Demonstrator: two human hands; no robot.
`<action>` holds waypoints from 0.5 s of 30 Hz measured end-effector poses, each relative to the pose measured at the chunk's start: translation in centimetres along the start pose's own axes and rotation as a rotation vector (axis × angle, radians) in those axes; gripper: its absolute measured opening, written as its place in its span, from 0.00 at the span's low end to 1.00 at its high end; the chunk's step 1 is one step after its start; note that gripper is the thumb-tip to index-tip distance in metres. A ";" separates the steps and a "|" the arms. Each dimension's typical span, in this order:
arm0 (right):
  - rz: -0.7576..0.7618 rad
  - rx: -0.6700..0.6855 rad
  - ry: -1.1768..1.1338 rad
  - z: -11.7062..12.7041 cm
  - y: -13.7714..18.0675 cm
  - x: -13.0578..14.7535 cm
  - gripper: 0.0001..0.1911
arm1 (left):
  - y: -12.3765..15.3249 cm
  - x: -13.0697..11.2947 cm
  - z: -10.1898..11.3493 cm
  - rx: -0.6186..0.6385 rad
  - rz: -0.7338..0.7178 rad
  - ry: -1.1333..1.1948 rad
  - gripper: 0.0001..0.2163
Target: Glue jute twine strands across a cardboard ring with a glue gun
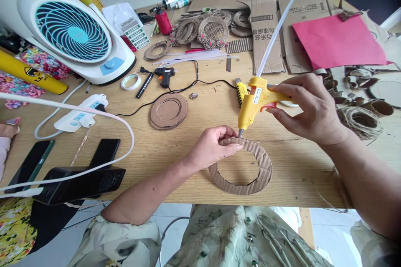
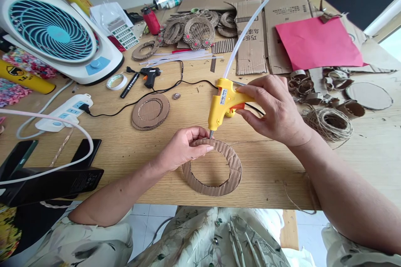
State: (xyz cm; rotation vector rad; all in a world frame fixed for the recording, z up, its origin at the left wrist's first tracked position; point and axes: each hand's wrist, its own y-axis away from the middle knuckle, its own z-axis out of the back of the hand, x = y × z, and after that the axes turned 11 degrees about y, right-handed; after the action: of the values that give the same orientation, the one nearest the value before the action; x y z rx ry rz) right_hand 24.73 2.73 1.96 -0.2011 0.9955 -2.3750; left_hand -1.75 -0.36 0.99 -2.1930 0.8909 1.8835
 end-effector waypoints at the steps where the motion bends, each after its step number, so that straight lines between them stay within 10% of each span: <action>1: 0.001 -0.001 -0.001 0.0 0.0 0.0 0.31 | 0.0 0.0 0.0 0.002 0.001 0.001 0.11; 15: -0.011 -0.003 -0.002 0.0 0.1 0.0 0.32 | -0.1 0.0 0.1 0.004 -0.016 -0.023 0.11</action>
State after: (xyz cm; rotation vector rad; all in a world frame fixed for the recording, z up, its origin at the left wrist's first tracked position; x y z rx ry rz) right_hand 24.83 2.67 1.88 -0.2102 0.9998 -2.3828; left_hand -1.82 -0.27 0.92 -2.1650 0.8696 1.8948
